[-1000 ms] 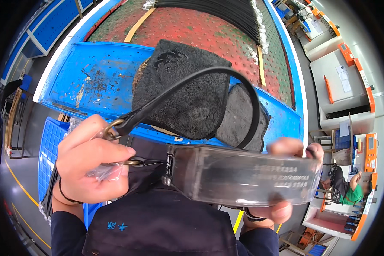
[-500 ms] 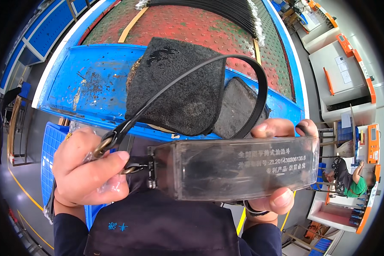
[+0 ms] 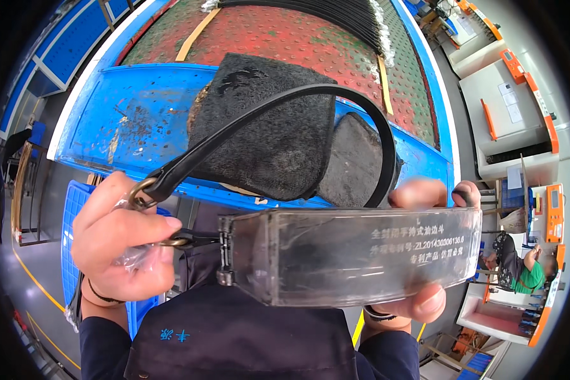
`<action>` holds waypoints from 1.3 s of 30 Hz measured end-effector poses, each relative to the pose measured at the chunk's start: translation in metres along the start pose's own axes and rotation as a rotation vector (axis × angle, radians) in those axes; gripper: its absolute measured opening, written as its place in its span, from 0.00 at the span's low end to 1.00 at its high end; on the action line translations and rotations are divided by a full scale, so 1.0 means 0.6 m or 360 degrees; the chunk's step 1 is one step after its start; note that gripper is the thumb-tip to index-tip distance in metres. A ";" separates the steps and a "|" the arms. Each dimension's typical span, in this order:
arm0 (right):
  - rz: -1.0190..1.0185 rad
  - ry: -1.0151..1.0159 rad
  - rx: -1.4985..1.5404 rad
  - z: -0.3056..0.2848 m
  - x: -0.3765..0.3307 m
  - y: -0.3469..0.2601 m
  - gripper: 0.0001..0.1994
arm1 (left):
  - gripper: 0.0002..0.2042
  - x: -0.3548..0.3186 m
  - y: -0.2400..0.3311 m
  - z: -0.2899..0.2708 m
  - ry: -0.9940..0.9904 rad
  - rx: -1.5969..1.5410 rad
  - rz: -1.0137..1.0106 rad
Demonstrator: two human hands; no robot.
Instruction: The person picks black cables from a blue bin, threads one end through a metal hook, and secures it using a transparent plastic clip. The person repeats this process for multiple cables, placing the finished assemblies onto a conveyor belt.
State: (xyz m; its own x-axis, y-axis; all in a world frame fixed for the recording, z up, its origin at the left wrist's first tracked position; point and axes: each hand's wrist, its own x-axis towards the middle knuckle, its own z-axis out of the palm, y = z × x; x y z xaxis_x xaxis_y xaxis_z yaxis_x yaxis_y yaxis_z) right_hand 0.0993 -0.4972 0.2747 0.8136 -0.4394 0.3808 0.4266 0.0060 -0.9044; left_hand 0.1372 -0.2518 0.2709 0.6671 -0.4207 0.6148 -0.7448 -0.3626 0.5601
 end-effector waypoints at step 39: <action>-0.0580 -0.0459 -0.1619 -0.087 0.037 0.104 0.19 | 0.09 -0.074 -0.042 0.029 0.0791 -0.0308 -0.0350</action>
State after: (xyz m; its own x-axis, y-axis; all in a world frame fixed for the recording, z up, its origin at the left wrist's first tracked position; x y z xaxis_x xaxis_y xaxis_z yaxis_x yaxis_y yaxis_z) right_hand 0.1231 -0.5535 0.2167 0.8234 -0.0396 0.5660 0.2435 -0.8764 -0.4156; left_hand 0.1264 -0.2386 0.2197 0.7667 0.1054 0.6333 -0.6034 -0.2187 0.7669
